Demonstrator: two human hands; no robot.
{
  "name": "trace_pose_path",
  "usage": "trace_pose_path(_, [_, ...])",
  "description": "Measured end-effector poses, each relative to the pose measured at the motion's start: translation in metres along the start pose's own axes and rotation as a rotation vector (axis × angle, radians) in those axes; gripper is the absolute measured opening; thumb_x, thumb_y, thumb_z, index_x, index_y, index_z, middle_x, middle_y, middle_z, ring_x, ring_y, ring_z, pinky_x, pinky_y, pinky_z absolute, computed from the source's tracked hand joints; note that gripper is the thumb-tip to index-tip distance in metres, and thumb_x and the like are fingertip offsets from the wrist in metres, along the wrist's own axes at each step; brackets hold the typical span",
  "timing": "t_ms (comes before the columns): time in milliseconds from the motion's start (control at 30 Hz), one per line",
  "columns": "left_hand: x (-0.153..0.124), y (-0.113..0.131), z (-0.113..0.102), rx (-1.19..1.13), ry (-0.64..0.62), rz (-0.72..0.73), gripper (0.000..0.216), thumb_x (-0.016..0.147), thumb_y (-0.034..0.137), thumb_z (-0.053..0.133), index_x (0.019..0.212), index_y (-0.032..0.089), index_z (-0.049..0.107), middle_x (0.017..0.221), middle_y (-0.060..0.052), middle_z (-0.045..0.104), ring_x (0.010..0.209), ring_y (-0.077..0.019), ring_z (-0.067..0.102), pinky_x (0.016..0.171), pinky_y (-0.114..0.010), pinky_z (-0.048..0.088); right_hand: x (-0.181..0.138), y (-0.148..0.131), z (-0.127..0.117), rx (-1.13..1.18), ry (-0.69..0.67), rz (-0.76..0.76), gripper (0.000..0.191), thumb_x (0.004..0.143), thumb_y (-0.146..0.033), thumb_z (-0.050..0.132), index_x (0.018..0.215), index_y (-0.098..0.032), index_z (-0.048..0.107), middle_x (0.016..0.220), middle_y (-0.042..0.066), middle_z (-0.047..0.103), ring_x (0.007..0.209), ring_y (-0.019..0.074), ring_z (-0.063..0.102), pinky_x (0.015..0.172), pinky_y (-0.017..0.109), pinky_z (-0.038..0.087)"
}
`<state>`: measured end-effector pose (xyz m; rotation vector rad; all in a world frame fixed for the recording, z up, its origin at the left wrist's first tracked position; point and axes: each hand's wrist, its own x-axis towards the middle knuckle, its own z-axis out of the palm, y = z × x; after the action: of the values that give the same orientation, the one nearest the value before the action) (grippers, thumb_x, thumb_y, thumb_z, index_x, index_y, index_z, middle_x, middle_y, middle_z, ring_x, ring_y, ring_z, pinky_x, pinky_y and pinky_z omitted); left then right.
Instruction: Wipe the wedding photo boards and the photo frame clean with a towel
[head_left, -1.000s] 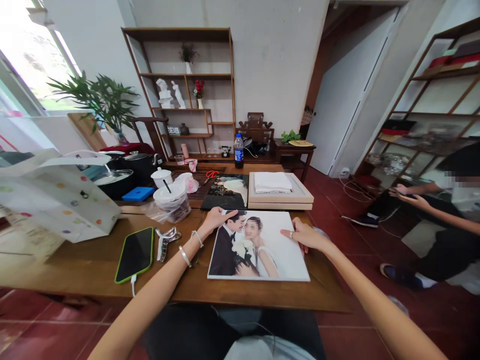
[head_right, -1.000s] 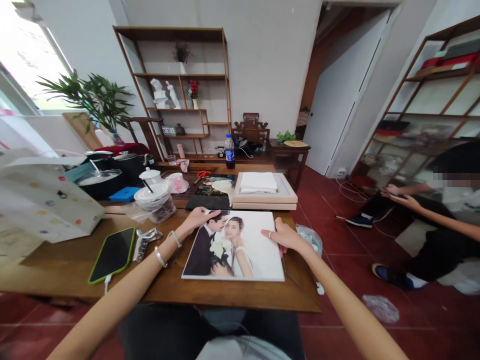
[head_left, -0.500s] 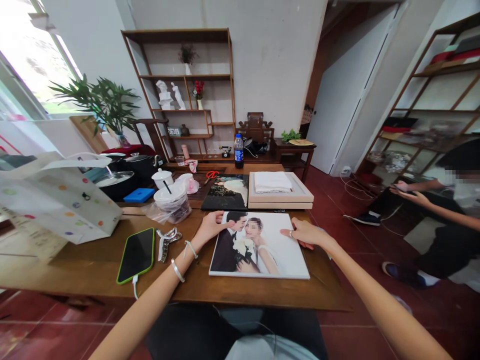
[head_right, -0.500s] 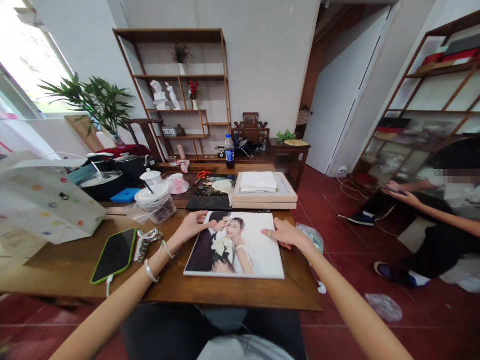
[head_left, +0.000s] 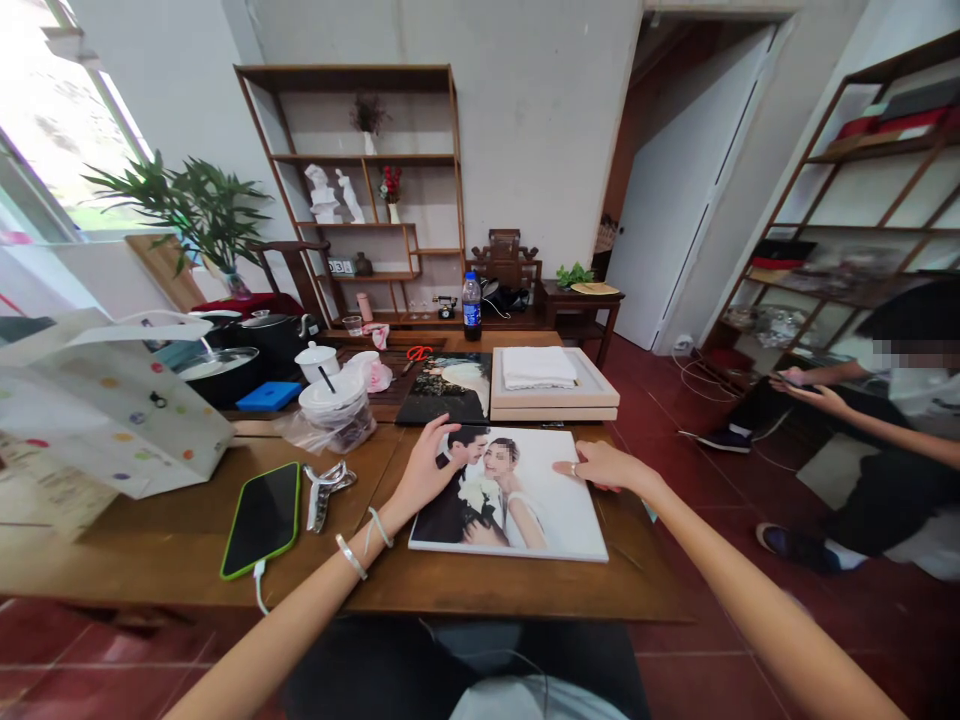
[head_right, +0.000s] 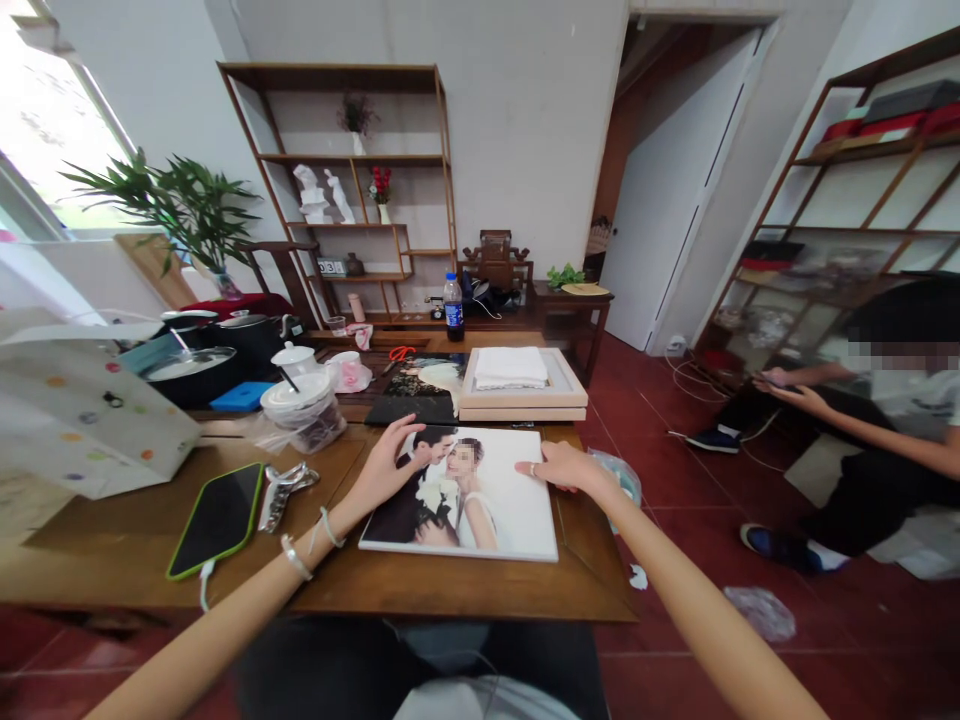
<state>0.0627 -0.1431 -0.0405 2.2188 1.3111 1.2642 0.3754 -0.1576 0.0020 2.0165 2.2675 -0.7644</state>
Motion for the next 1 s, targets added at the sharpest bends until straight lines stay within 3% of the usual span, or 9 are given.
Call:
trace_pose_path(133, [-0.013,0.005,-0.005,-0.038,-0.167,0.103,0.045,0.081,0.032,0.056,0.124,0.023,0.047,0.145,-0.01,0.027,0.133,-0.0243,0.026,0.108,-0.043,0.024,-0.011,-0.005,0.005,-0.119,0.161,0.007,0.057,0.075,-0.071,0.039,0.087,-0.018,0.055,0.08,0.011,0.066,0.063,0.0218,0.061,0.05,0.027,0.039])
trace_pose_path(267, [-0.019,0.002,-0.013,-0.081,-0.298,0.111,0.051,0.078,0.034,0.06,0.126,0.024,0.045,0.144,-0.011,0.031,0.133,-0.0253,0.028,0.108,-0.045,0.024,-0.019,-0.014,0.001,-0.169,0.288,0.001,0.044,0.076,-0.06,0.048,0.084,-0.018,0.057,0.086,0.012,0.064,0.075,0.0265,0.06,0.057,0.03,0.038])
trace_pose_path(400, [-0.019,0.002,-0.016,-0.104,-0.313,0.097,0.045,0.078,0.034,0.061,0.121,0.023,0.052,0.141,-0.01,0.036,0.131,-0.0253,0.031,0.107,-0.045,0.025,-0.006,-0.028,-0.028,-0.176,0.473,-0.075,0.031,0.085,-0.043,0.045,0.103,-0.019,0.052,0.09,0.009,0.062,0.084,0.0237,0.057,0.066,0.031,0.038])
trace_pose_path(500, [-0.018,0.006,-0.017,-0.129,-0.313,0.062,0.045,0.076,0.034,0.062,0.119,0.022,0.054,0.14,-0.01,0.038,0.127,-0.0256,0.038,0.105,-0.044,0.029,0.024,-0.039,-0.059,-0.155,0.654,-0.159,0.032,0.085,-0.032,0.047,0.115,-0.02,0.047,0.108,0.009,0.057,0.098,0.0227,0.052,0.077,0.03,0.038])
trace_pose_path(633, [-0.017,0.011,-0.018,-0.138,-0.291,0.028,0.041,0.074,0.032,0.064,0.114,0.021,0.058,0.137,-0.01,0.043,0.124,-0.0255,0.043,0.103,-0.042,0.033,0.074,-0.044,-0.087,-0.114,0.673,-0.083,0.048,0.076,-0.037,0.061,0.119,-0.02,0.047,0.125,0.012,0.046,0.116,0.0296,0.04,0.091,0.037,0.034])
trace_pose_path(800, [-0.016,0.01,-0.018,-0.137,-0.274,0.024,0.042,0.072,0.031,0.066,0.112,0.021,0.059,0.133,-0.01,0.047,0.121,-0.0247,0.046,0.102,-0.041,0.035,0.122,-0.028,-0.106,0.06,0.632,0.257,0.059,0.086,-0.051,0.041,0.12,-0.002,0.045,0.118,0.027,0.047,0.108,0.0366,0.047,0.082,0.048,0.041])
trace_pose_path(933, [-0.016,0.008,-0.018,-0.132,-0.286,0.008,0.043,0.073,0.031,0.066,0.114,0.022,0.058,0.133,-0.01,0.046,0.122,-0.0242,0.045,0.102,-0.041,0.034,0.145,-0.016,-0.113,0.164,0.497,0.338,0.036,0.087,-0.036,0.052,0.115,-0.014,0.051,0.115,0.011,0.053,0.097,0.0228,0.055,0.079,0.041,0.048])
trace_pose_path(1000, [-0.016,0.007,-0.018,-0.135,-0.293,0.009,0.043,0.073,0.031,0.066,0.114,0.022,0.058,0.133,-0.009,0.046,0.122,-0.0241,0.045,0.102,-0.041,0.034,0.154,-0.015,-0.114,0.196,0.437,0.332,0.031,0.087,-0.032,0.052,0.114,-0.017,0.052,0.114,0.007,0.054,0.095,0.02,0.056,0.079,0.04,0.049])
